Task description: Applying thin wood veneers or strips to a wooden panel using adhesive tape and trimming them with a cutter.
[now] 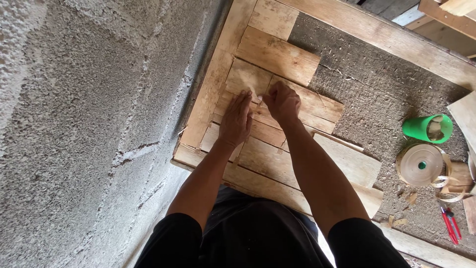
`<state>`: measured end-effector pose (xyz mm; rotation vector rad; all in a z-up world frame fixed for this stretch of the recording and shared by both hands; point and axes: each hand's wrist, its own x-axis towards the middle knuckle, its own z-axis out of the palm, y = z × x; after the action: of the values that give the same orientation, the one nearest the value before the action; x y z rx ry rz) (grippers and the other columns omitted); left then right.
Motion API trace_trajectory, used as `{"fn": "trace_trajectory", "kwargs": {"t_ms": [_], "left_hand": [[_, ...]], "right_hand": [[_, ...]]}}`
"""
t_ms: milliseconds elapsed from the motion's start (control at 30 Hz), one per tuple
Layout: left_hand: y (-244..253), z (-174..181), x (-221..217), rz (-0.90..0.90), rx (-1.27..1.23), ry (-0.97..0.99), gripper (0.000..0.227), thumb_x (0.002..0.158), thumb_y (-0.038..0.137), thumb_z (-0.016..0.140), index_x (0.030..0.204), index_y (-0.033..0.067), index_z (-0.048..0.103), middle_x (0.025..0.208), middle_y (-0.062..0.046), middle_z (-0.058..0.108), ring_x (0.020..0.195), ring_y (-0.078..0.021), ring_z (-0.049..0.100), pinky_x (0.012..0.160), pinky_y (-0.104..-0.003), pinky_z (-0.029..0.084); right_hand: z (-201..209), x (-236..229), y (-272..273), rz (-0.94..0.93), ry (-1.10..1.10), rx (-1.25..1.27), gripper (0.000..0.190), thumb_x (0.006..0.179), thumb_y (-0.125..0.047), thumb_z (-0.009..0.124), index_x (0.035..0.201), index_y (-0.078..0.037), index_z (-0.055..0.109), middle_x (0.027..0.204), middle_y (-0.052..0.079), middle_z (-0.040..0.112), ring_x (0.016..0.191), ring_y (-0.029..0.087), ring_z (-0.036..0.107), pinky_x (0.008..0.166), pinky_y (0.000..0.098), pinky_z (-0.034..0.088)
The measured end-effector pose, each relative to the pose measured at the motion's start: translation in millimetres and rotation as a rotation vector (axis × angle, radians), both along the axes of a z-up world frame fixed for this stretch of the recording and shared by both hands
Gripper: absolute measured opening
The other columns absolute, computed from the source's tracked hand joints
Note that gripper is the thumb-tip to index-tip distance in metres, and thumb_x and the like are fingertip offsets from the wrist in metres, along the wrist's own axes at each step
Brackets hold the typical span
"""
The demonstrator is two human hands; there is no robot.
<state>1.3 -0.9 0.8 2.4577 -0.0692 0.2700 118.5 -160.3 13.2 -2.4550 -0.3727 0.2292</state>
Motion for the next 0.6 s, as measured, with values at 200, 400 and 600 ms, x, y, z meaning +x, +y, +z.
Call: {"fn": "trace_trajectory", "kwargs": {"t_ms": [200, 400, 600], "left_hand": [[0.2, 0.8, -0.1, -0.001, 0.001, -0.007, 0.054, 0.107, 0.019, 0.05, 0.156, -0.0018, 0.037, 0.163, -0.016, 0.042, 0.155, -0.0295, 0.036, 0.131, -0.045, 0.025], [0.2, 1.4, -0.5, 0.0, -0.006, -0.014, 0.054, 0.105, 0.018, 0.051, 0.155, -0.0013, 0.038, 0.162, -0.016, 0.043, 0.155, -0.0297, 0.036, 0.13, -0.045, 0.025], [0.3, -0.9, -1.4, -0.014, 0.003, 0.021, 0.06, 0.099, 0.009, 0.053, 0.155, -0.0017, 0.035, 0.163, -0.016, 0.042, 0.154, -0.0305, 0.035, 0.13, -0.045, 0.024]], "right_hand": [[9.0, -3.6, 8.5, -0.058, 0.037, -0.067, 0.042, 0.081, -0.041, 0.09, 0.082, -0.011, 0.06, 0.075, 0.004, 0.066, 0.064, 0.021, 0.062, 0.058, 0.0381, 0.048], [-9.6, -12.4, 4.1, -0.06, -0.042, -0.065, 0.033, 0.087, -0.03, 0.084, 0.095, -0.011, 0.058, 0.089, 0.007, 0.067, 0.076, 0.028, 0.066, 0.065, 0.0441, 0.051], [5.6, -31.0, -0.1, 0.026, -0.171, 0.047, 0.041, 0.082, -0.023, 0.084, 0.109, -0.007, 0.056, 0.104, 0.015, 0.062, 0.093, 0.039, 0.063, 0.075, 0.05, 0.053]]}}
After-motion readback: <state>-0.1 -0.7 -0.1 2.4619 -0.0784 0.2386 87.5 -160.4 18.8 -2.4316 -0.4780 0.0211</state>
